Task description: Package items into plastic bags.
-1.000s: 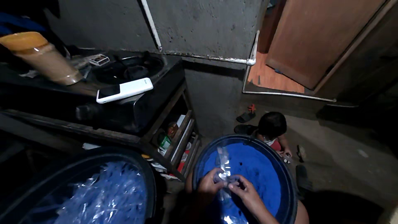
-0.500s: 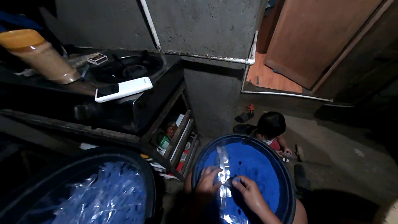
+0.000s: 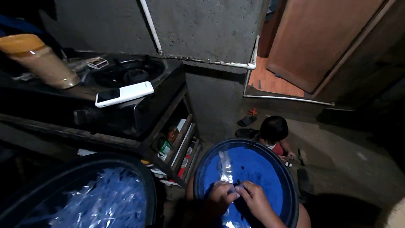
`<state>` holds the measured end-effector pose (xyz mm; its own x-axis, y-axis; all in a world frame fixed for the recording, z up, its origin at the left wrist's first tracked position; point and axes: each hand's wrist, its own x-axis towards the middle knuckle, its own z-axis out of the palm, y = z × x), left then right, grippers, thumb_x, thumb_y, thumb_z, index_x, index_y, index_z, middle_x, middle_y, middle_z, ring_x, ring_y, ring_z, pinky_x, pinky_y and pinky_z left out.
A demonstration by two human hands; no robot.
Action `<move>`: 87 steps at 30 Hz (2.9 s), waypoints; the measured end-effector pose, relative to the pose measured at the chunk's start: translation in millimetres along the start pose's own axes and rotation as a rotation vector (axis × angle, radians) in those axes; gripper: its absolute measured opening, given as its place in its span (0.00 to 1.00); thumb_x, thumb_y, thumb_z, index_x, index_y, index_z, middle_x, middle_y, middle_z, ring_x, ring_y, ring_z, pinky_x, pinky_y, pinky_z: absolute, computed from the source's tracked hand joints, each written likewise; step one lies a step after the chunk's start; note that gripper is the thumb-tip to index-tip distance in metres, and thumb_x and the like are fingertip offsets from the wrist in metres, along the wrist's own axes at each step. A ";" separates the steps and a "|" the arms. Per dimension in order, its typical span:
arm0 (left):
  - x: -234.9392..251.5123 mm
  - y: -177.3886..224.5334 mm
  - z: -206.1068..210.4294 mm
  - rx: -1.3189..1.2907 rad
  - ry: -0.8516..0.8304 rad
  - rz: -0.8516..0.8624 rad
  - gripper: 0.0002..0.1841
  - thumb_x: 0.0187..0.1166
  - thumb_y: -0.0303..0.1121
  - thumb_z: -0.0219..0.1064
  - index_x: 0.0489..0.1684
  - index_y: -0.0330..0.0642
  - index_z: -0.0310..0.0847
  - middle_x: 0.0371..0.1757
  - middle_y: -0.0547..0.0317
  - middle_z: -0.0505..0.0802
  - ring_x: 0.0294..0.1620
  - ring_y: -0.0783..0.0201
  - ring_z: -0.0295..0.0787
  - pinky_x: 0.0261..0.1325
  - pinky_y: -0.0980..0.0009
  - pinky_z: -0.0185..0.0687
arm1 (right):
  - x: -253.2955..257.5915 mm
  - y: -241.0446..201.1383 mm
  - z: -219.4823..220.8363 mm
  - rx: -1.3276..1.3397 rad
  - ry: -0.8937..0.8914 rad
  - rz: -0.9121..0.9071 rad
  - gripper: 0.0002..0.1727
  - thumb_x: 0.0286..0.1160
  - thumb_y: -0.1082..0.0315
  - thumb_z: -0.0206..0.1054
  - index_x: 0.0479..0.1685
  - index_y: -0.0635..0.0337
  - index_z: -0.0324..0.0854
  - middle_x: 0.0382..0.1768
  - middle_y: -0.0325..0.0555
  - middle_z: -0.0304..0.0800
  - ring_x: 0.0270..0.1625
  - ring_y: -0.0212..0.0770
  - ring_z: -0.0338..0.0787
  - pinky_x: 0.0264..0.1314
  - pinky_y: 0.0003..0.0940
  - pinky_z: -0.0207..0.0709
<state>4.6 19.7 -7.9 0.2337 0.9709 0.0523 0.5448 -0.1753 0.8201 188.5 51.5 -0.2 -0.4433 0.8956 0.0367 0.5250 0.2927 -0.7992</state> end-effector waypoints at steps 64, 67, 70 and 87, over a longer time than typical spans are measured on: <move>-3.0 12.5 22.5 -0.237 0.362 0.175 0.08 0.71 0.34 0.76 0.35 0.38 0.94 0.36 0.60 0.96 0.45 0.72 0.93 0.64 0.72 0.84 | -10.4 0.2 -66.2 1.079 0.549 0.438 0.08 0.80 0.79 0.61 0.32 0.62 0.80 0.24 0.43 0.90 0.24 0.32 0.88 0.29 0.24 0.85; -2.6 11.3 23.6 -0.211 0.366 0.220 0.07 0.72 0.35 0.75 0.35 0.40 0.94 0.36 0.61 0.97 0.47 0.71 0.93 0.67 0.70 0.83 | -9.4 -2.7 -64.7 1.004 0.542 0.416 0.06 0.78 0.80 0.64 0.34 0.63 0.81 0.25 0.42 0.91 0.25 0.33 0.89 0.31 0.26 0.87; -2.4 10.4 25.7 -0.184 0.390 0.271 0.08 0.71 0.35 0.76 0.34 0.39 0.94 0.36 0.61 0.97 0.46 0.69 0.94 0.68 0.68 0.83 | -8.7 -1.0 -63.2 0.983 0.541 0.407 0.05 0.77 0.80 0.65 0.34 0.64 0.81 0.26 0.43 0.91 0.25 0.33 0.90 0.31 0.26 0.87; -1.7 17.5 15.6 -0.171 0.226 0.190 0.11 0.71 0.31 0.75 0.45 0.32 0.93 0.39 0.51 0.97 0.42 0.63 0.95 0.62 0.63 0.87 | -7.8 -14.2 -65.3 0.524 0.515 0.153 0.05 0.63 0.70 0.78 0.33 0.58 0.87 0.25 0.35 0.90 0.27 0.29 0.89 0.36 0.25 0.87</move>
<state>26.3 12.5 -2.5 0.1230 0.9383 0.3231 0.3613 -0.3456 0.8660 231.9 62.2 50.1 0.0703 0.9947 0.0749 0.0815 0.0691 -0.9943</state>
